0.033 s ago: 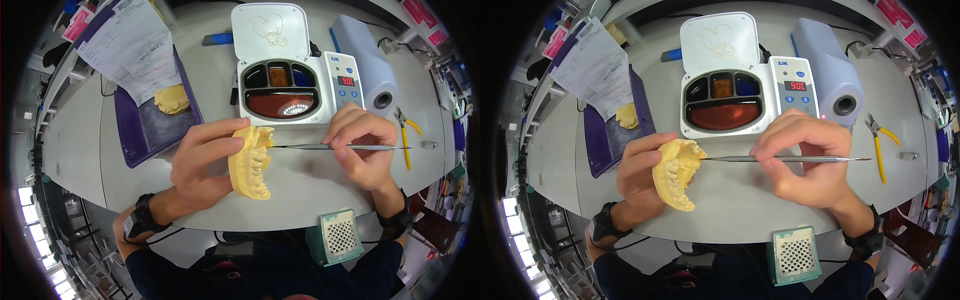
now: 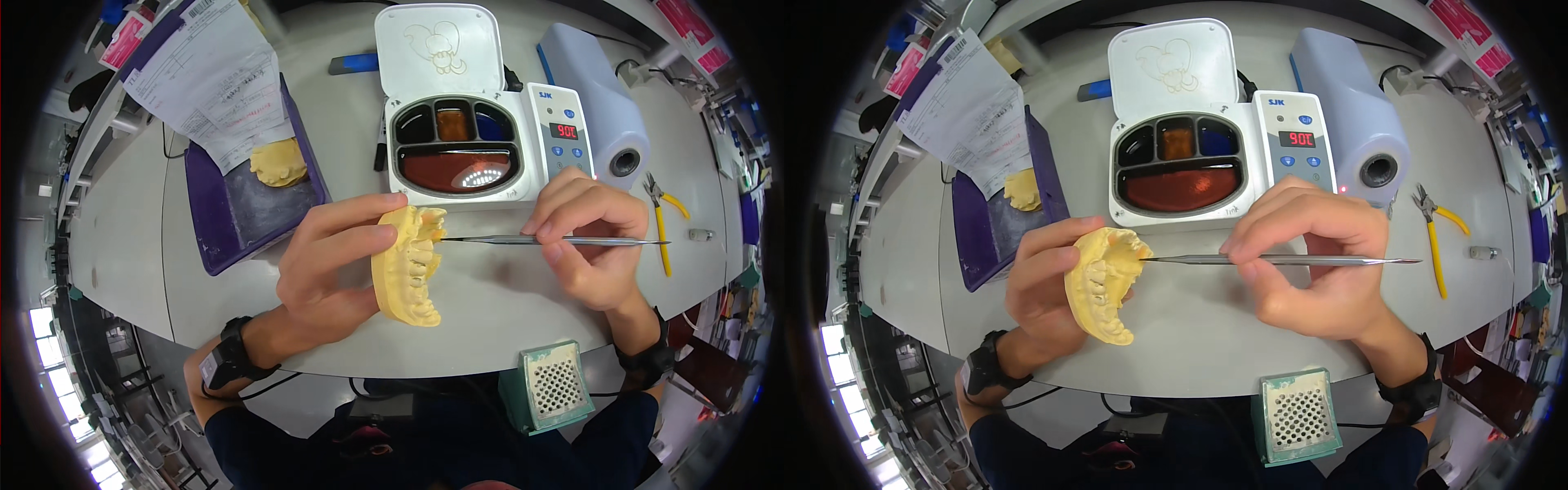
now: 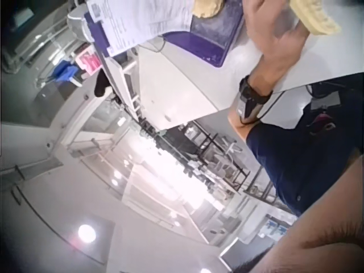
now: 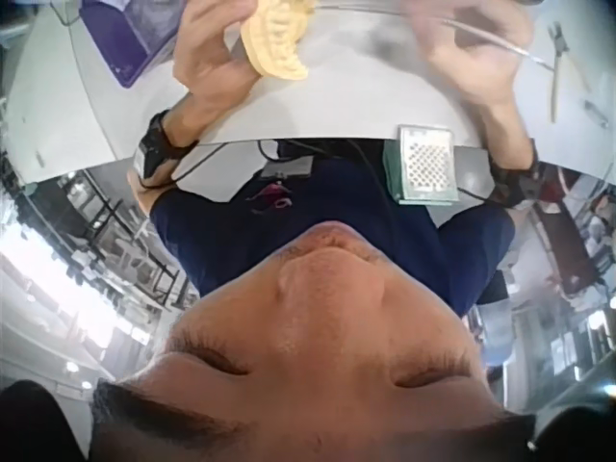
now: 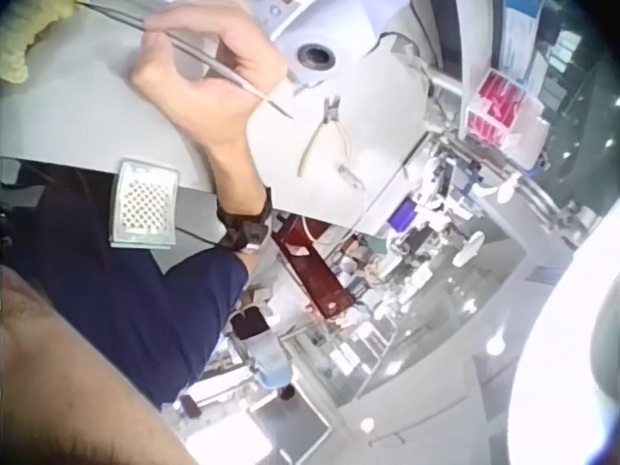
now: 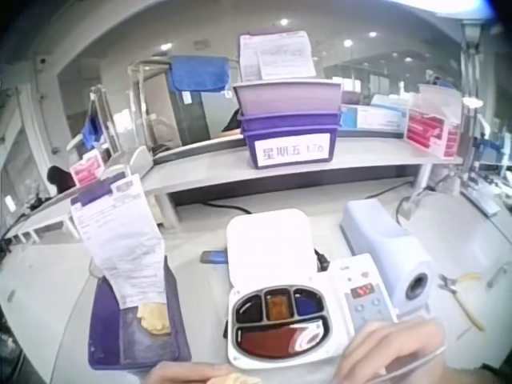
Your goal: Applying and shaping wax on a dental cast using a heated wax carver tool.
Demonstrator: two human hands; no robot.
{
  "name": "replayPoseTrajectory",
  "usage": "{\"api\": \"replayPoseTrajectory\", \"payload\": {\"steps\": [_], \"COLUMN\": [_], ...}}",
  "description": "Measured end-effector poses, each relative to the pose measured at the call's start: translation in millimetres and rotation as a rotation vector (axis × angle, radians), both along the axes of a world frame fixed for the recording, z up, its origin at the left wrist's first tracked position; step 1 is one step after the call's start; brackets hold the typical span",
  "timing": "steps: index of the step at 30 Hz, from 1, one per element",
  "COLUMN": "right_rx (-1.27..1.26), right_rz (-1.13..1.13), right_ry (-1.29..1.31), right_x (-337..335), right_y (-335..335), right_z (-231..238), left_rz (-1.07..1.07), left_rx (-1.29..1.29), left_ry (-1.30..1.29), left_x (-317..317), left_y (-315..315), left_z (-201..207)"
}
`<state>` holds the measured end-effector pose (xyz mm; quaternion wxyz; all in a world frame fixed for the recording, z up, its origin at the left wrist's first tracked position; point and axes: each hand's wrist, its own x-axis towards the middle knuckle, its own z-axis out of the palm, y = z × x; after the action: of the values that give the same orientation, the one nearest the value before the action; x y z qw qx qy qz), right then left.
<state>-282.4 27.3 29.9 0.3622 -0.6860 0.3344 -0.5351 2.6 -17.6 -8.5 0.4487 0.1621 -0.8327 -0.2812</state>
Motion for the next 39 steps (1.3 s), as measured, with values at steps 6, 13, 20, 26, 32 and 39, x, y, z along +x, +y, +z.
{"api": "replayPoseTrajectory", "payload": {"steps": [6, 13, 20, 26, 32, 39], "right_rx": [-0.070, -0.091, -0.113, -0.117, -0.136, -0.119], "right_rz": [-0.040, -0.041, -0.059, -0.079, -0.090, -0.087], "right_ry": [0.096, 0.140, 0.148, 0.163, 0.175, 0.178], "right_x": [3, 4, 6, 7, 7, 8], "right_y": [0, 0, 1, 0, 1, 2], "right_z": [0, 3, 3, 2, 3, 3], "left_rz": [0.032, -0.003, -0.002, -0.001, -0.001, 0.006], "left_rx": [0.062, -0.015, -0.027, 0.018, 0.016, 0.010], "left_ry": [0.162, 0.006, 0.000, -0.009, -0.017, -0.040], "left_x": [-7, -4, -3, -2, -2, -2], "left_y": [3, 0, 1, 3, 2, 2], "left_z": [-4, 1, 0, -2, -2, 0]}}
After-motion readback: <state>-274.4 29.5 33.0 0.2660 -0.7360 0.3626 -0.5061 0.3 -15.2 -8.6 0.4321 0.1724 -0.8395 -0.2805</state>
